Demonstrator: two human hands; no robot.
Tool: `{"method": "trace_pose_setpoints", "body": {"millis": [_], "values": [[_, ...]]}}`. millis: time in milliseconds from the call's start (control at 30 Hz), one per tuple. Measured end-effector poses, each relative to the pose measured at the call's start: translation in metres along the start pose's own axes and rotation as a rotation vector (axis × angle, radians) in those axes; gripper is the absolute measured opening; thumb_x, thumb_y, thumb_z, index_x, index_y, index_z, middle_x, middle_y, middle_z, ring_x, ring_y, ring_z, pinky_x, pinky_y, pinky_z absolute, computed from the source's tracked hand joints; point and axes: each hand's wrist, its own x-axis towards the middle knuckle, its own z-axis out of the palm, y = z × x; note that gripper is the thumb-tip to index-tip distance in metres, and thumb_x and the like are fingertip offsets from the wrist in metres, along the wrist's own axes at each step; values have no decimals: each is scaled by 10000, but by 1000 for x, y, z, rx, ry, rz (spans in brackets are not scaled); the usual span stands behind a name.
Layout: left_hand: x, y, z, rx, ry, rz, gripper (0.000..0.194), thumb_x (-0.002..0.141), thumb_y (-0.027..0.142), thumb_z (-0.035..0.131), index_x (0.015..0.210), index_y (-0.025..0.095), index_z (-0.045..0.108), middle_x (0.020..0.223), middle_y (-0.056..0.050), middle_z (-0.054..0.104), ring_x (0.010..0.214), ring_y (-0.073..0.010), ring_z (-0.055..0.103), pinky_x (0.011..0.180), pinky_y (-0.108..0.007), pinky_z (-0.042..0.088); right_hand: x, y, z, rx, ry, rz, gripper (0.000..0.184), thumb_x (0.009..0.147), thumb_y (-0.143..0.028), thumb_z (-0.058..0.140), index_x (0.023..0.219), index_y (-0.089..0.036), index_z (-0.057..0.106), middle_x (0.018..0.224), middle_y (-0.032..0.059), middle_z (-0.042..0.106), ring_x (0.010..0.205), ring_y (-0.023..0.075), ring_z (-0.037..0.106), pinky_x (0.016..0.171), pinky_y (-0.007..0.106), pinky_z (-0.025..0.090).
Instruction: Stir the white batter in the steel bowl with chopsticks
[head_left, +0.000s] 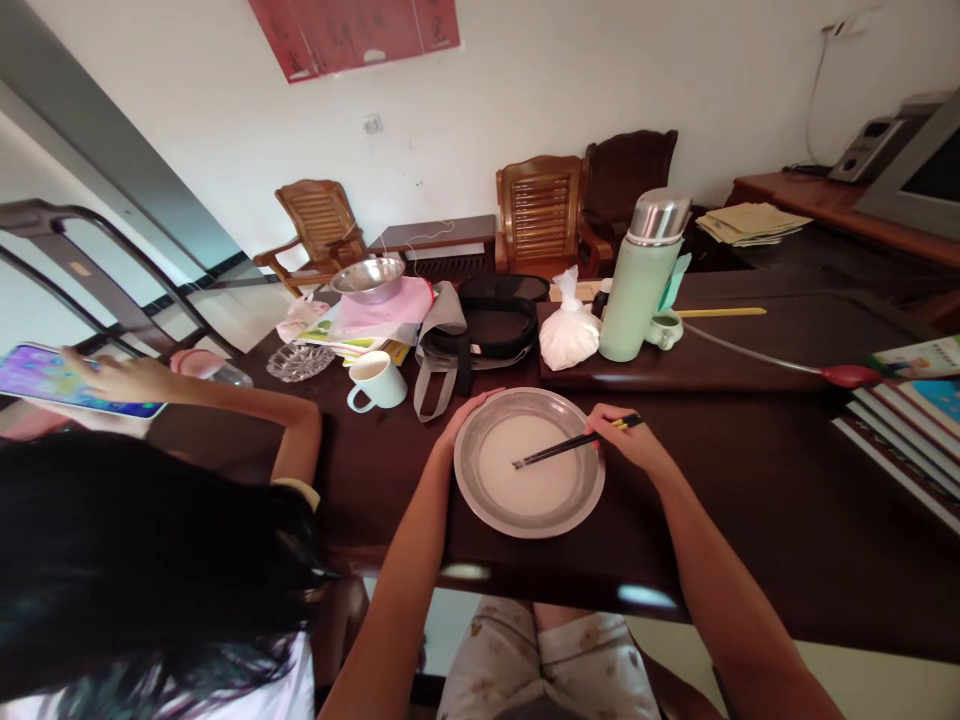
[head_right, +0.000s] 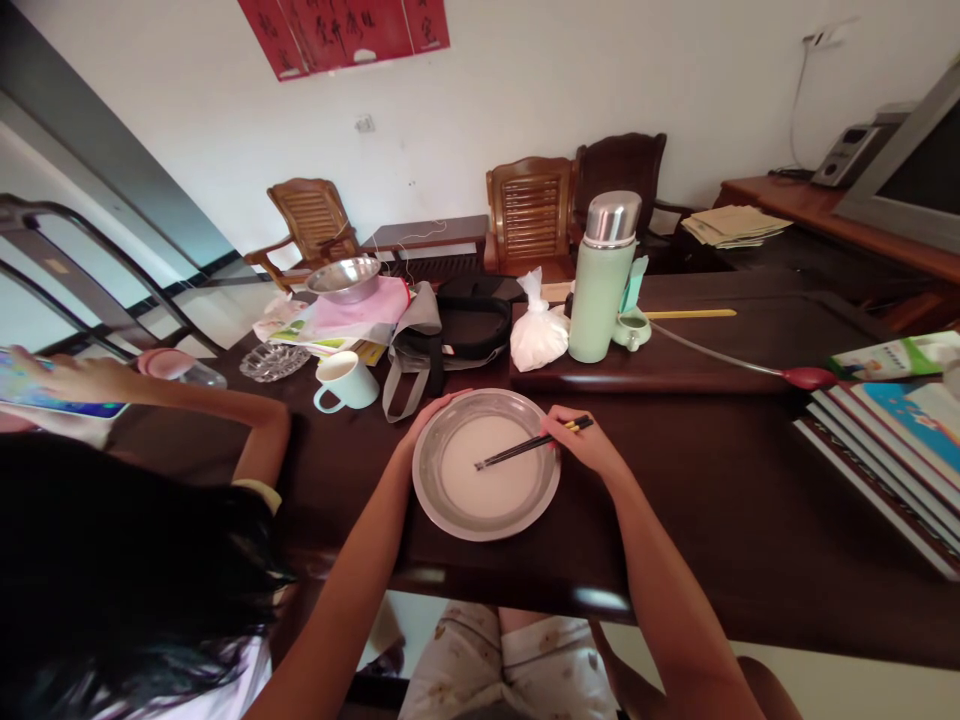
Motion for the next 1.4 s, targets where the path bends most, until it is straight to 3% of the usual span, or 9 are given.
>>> {"method": "trace_pose_setpoints", "body": {"millis": [67,200,367,533,700,900,1067,1233,1400], "values": [[1,0,-1,2,-5,4,431,845,320,555,1231,140,619,1166,-88,655,1173,-293,533,1054,-396,315,0,-1,1,-43,-9,-12,243,865,-347,553,701,-185,629,615,3,604,584,143,537,564,259,392],[2,0,0,13,4,13,431,840,304,553,1231,138,619,1167,-84,655,1190,-290,522,1062,-393,311,0,-1,-2,-18,118,-21,271,882,-344,530,674,-187,606,580,-5,592,585,144,551,606,265,412],[0,3,4,22,21,7,421,836,306,557,1213,135,632,1160,-87,658,1198,-292,517,1064,-387,315,0,-1,2,-41,-18,-32,245,869,-339,548,696,-187,633,619,-4,598,601,144,550,588,260,395],[-2,3,6,37,25,19,415,831,310,568,1195,126,643,1147,-94,663,1198,-299,517,1071,-394,306,0,0,0,-14,100,-29,280,883,-352,531,670,-185,606,589,-6,588,584,142,553,603,262,410],[-1,2,4,8,8,6,407,834,311,567,1193,135,642,1168,-87,654,1205,-289,511,1072,-389,307,0,-2,3,-37,-40,-43,255,876,-345,538,701,-184,629,616,-1,592,598,144,544,580,259,394],[-1,2,3,8,21,8,400,826,299,578,1182,133,650,1159,-88,658,1206,-299,509,1068,-399,311,-1,-2,0,16,76,-48,307,892,-364,515,659,-184,602,602,0,558,569,141,543,588,272,414],[-2,3,5,16,11,14,425,828,310,579,1211,135,632,1161,-90,657,1210,-296,507,1075,-390,300,0,-2,3,-95,-33,-77,249,869,-353,546,702,-191,635,658,13,593,639,160,556,612,278,419],[-1,3,5,31,6,21,426,819,309,583,1201,128,637,1167,-92,654,1213,-300,502,1083,-396,283,-1,-2,-2,-19,111,-47,293,888,-369,524,670,-189,603,616,1,569,590,147,554,612,277,423],[0,2,3,21,13,8,435,823,318,578,1213,133,628,1169,-91,653,1212,-298,502,1079,-400,285,0,-2,0,-44,-32,-77,287,884,-353,529,673,-186,630,654,9,564,623,149,547,613,273,414]]}}
